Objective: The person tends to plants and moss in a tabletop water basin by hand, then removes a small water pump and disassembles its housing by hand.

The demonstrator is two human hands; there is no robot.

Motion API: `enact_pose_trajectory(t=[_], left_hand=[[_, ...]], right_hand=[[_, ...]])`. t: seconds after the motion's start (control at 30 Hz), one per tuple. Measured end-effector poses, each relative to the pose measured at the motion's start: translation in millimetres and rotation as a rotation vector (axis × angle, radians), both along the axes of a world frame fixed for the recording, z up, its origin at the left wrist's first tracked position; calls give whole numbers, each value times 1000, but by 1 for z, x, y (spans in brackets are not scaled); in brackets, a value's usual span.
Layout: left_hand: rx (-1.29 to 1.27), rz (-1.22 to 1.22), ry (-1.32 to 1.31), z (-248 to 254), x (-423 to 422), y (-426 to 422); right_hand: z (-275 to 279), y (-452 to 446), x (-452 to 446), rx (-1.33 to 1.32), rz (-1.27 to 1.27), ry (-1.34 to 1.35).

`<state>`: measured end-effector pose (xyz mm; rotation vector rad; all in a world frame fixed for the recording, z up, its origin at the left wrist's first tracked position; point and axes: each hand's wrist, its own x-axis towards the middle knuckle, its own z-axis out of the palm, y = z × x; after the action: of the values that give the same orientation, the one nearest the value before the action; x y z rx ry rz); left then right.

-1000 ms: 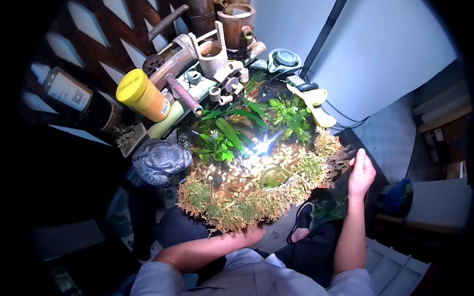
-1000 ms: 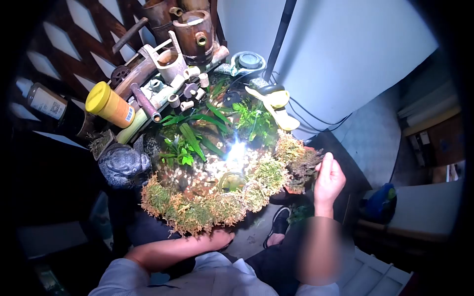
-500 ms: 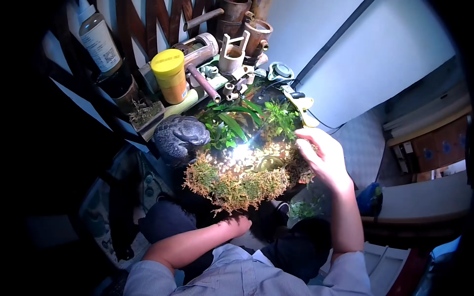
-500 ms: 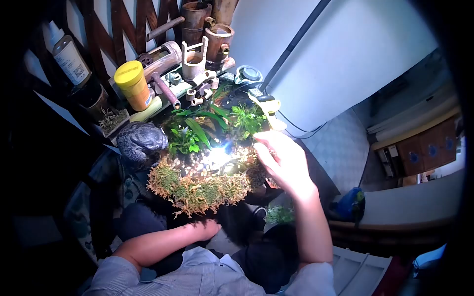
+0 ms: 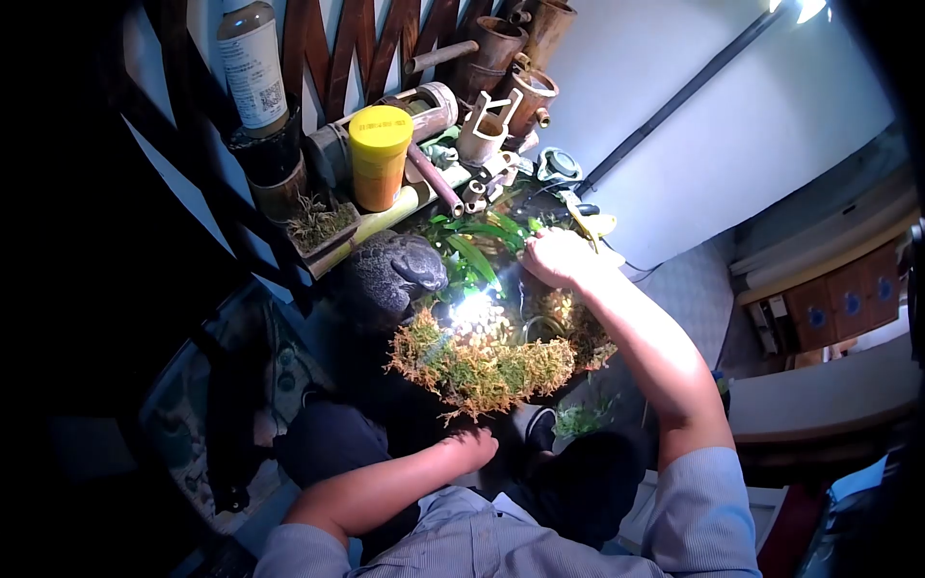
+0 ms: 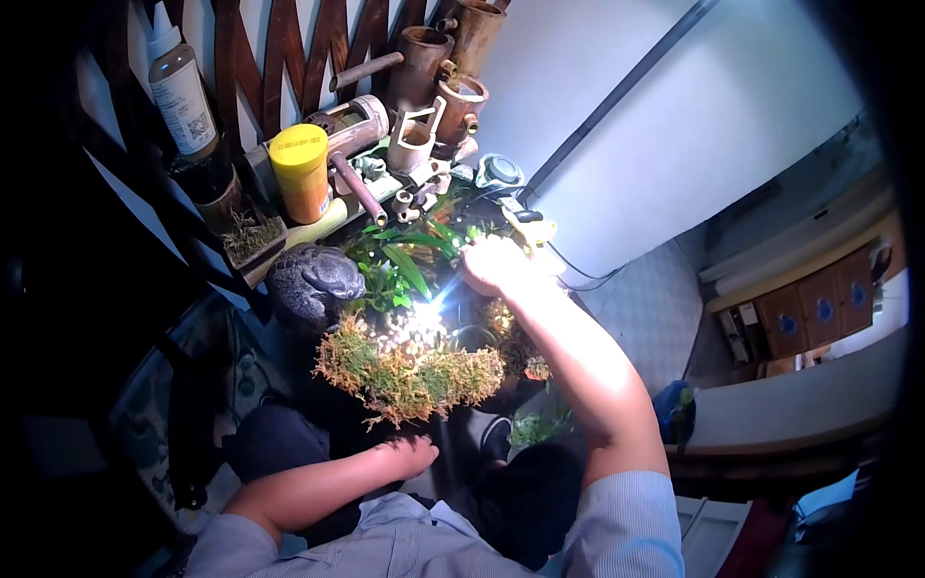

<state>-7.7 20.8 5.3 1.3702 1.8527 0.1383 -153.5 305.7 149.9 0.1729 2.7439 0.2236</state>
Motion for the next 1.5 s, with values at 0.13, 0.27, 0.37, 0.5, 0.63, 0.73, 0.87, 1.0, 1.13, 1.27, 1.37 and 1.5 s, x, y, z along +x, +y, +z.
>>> enact_pose_trajectory(t=[0.13, 0.27, 0.37, 0.5, 0.63, 0.73, 0.87, 1.0, 1.13, 1.27, 1.37, 1.5], left_hand=[[159, -189, 159, -8, 4, -7], [199, -61, 214, -30, 17, -6], [203, -44, 226, -29, 16, -6], [133, -50, 99, -29, 12, -2], [85, -56, 67, -32, 11, 2], [-104, -24, -94, -27, 7, 7], [-12, -42, -23, -45, 16, 2], [-40, -18, -9, -30, 10, 5], [-156, 70, -90, -12, 5, 9], [-159, 36, -100, -12, 2, 9], [-201, 44, -152, -10, 0, 9], [-217, 83, -134, 5, -2, 10]], right_hand=[[-32, 15, 2, 54, -150, 98], [-36, 30, 2, 41, -45, -111], [-94, 91, 18, -1109, 85, 240], [-48, 51, 21, -107, 76, -109], [-80, 71, 29, -177, -32, -114], [-106, 76, 42, -381, -56, 82], [-73, 38, 12, -51, 28, -469], [-127, 69, 31, -363, -207, -224], [-95, 55, 36, -389, -241, -197], [-40, 10, 24, -304, -169, -334], [-39, 4, 20, -27, -143, -452], [-48, 26, 28, -221, -126, -277]])
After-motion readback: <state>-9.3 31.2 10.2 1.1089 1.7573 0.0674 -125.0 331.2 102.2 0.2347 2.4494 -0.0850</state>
